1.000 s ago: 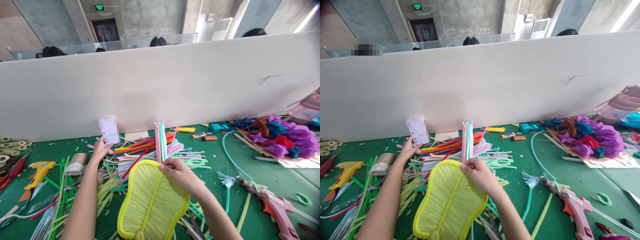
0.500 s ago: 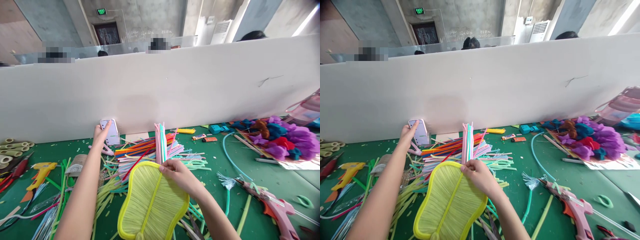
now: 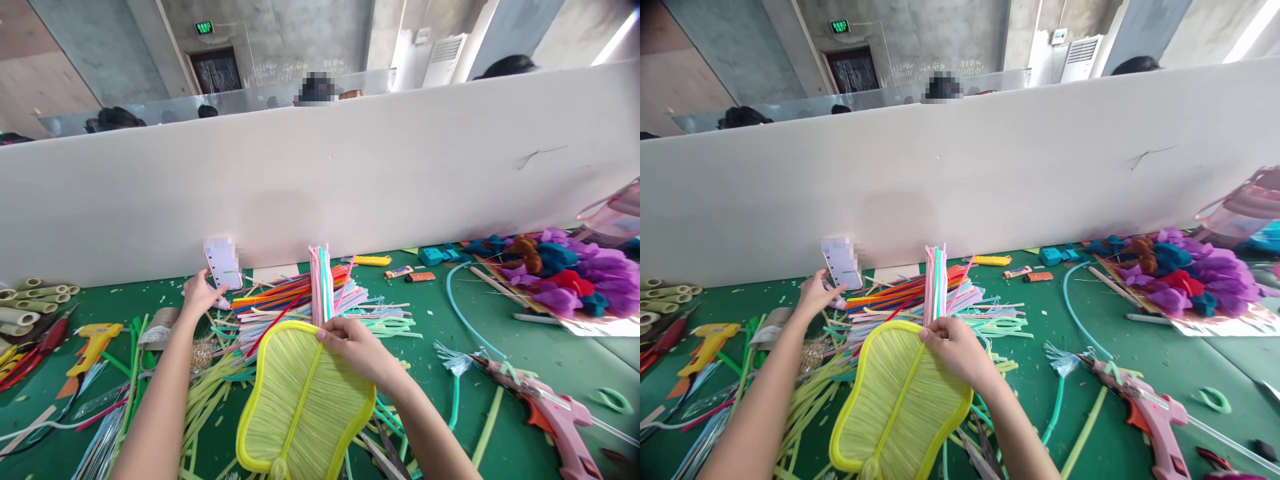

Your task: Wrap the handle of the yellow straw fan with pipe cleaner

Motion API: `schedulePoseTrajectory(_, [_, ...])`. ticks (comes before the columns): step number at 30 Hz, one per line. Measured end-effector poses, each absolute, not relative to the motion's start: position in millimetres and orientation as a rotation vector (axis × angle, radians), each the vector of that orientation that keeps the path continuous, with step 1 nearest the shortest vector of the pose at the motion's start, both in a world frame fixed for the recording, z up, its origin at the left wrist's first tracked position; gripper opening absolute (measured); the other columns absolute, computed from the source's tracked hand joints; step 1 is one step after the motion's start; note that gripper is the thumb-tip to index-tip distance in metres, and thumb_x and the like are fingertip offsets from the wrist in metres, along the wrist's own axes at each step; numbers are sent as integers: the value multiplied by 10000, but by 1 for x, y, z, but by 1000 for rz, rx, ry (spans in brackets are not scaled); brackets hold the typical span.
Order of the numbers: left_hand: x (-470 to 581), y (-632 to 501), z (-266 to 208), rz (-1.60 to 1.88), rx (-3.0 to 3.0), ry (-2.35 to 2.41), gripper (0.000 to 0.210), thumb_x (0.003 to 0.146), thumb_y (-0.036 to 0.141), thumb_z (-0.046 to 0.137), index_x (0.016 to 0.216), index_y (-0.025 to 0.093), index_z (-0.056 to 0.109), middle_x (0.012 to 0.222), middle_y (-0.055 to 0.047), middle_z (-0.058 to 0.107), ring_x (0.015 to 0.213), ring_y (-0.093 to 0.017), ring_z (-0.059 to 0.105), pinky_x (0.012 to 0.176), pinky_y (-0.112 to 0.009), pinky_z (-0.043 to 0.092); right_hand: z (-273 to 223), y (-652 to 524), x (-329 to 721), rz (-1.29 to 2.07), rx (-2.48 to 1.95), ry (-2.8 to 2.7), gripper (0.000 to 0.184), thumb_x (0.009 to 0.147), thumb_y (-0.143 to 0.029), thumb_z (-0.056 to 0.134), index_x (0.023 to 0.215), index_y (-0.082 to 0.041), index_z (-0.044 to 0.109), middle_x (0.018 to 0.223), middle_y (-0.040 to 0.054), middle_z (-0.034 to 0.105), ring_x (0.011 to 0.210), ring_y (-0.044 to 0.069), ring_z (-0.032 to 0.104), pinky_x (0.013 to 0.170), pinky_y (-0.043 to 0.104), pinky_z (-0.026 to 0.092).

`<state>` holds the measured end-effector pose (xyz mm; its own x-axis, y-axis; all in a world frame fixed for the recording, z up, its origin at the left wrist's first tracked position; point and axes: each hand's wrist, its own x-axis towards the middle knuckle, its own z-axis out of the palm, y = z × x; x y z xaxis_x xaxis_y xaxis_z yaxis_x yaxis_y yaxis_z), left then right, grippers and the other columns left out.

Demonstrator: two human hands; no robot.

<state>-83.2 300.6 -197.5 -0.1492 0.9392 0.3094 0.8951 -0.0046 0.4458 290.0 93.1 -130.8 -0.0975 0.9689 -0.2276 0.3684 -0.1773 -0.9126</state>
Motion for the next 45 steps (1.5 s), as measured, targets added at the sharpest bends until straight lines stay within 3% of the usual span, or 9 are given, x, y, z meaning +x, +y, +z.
schedulePoseTrajectory(6, [-92,287,-209,744,2058,2258,378,785,377,635,1081,153,706,1121,-152,741,1172,-338,619,1057,-441,387,-130,94,289,1264,-1532,-1503,369,875,-472,555,864,-134,704,796,46,638,737,185,539,655,281,385])
schedulePoseTrajectory(14, [-98,310,-205,540,2136,2312,256,727,407,715,884,216,780,909,-88,783,1018,-325,668,970,-444,405,-128,93,290,1246,-1561,-1522,381,874,-478,545,861,-131,702,811,58,644,749,191,534,659,286,384])
schedulePoseTrajectory(18, [-104,319,-200,429,2226,2289,251,670,424,757,827,230,790,955,-110,785,1126,-366,622,993,-445,383,-128,93,290,1254,-1583,-1507,380,868,-477,551,890,-132,709,829,65,648,761,198,543,659,288,389])
schedulePoseTrajectory(23, [-112,323,-196,254,2297,2240,281,681,410,802,901,236,788,1032,-107,771,1218,-362,575,1042,-457,374,-131,94,289,1255,-1589,-1501,385,866,-481,553,897,-132,713,828,68,643,762,203,549,654,289,391])
schedulePoseTrajectory(29, [-112,324,-199,118,2285,2251,345,913,437,638,1127,167,673,1204,-100,672,1138,-263,615,1009,-505,454,-130,93,290,1262,-1597,-1489,378,865,-478,565,893,-132,716,833,65,642,772,202,558,666,288,399])
schedulePoseTrajectory(35, [-103,320,-202,240,2295,2259,403,705,503,750,968,197,758,1030,-148,763,1122,-384,624,981,-457,405,-129,93,290,1290,-1589,-1472,361,870,-462,571,908,-132,711,827,60,652,760,195,563,671,288,400])
schedulePoseTrajectory(41, [-100,316,-205,349,2274,2268,437,700,554,714,942,190,742,1066,-182,739,1135,-389,599,1002,-461,376,-131,93,289,1294,-1583,-1479,369,874,-472,566,911,-135,709,838,64,658,762,196,559,650,284,387])
schedulePoseTrajectory(45, [-102,310,-207,418,2238,2257,407,697,514,723,966,209,732,1042,-152,746,1146,-383,590,1005,-459,378,-131,94,289,1298,-1578,-1478,366,874,-470,569,900,-132,709,831,61,658,752,191,559,643,280,387])
